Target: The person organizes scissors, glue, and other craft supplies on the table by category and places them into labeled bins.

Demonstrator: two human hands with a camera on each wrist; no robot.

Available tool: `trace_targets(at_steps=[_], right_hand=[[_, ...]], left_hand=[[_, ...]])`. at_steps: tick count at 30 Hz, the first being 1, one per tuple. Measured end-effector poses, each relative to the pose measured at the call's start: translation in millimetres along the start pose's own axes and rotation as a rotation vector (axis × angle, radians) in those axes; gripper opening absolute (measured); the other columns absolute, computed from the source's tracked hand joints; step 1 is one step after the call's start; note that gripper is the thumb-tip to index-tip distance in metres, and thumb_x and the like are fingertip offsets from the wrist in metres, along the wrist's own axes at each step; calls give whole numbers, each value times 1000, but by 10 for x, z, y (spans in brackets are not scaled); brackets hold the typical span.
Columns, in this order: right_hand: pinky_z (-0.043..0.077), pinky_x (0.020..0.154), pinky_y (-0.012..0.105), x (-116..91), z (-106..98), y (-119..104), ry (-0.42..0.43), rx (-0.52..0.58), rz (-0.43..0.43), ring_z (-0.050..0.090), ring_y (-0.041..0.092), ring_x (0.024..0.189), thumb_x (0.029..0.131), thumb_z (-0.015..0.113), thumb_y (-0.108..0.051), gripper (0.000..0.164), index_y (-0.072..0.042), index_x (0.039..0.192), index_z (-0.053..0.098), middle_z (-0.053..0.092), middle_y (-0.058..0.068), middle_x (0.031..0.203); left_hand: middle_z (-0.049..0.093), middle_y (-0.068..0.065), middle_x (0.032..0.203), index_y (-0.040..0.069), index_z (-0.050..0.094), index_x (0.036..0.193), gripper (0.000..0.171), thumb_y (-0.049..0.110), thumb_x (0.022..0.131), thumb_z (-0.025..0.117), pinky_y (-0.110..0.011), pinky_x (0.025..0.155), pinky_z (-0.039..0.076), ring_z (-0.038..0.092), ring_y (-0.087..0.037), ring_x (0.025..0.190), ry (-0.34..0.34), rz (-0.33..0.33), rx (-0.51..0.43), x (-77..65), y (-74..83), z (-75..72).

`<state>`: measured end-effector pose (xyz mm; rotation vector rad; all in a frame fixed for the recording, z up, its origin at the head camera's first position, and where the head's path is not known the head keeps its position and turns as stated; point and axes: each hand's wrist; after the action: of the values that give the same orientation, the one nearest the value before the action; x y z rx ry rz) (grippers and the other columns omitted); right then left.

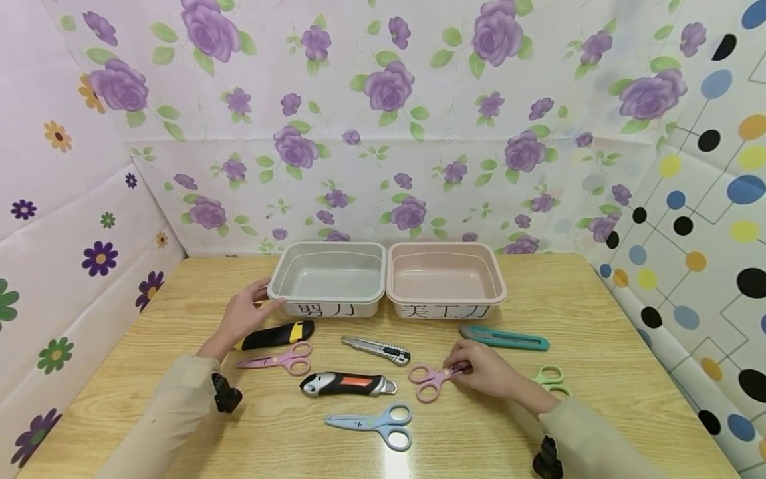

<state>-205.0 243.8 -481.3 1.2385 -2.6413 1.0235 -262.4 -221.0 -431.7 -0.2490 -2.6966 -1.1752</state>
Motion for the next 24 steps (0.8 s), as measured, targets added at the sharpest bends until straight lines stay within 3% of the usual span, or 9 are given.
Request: trace_targets(at_steps=[11, 24], right_hand=[[48, 64, 19, 17, -31, -11, -71, -22, -54, 53, 4, 78, 78, 69, -4, 17, -14, 91, 68, 55, -4, 89], [44, 63, 18, 10, -41, -28, -72, -101, -92, 49, 3, 77, 79, 68, -4, 16, -16, 90, 66, 54, -6, 89]], left_hand=[[60, -17, 116, 0, 42, 134, 65, 33, 83, 66, -47, 80, 47, 58, -34, 103, 28, 11, -11, 12, -41, 30], [60, -18, 115, -1, 42, 134, 65, 33, 83, 66, -46, 78, 48, 59, -33, 102, 34, 30, -19, -5, -49, 34]])
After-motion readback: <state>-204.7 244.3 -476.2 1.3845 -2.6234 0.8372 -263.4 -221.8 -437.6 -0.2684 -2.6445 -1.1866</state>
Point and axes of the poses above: each hand's wrist, its own x-axis towards the middle knuckle, its own z-axis out of the palm, y = z × x
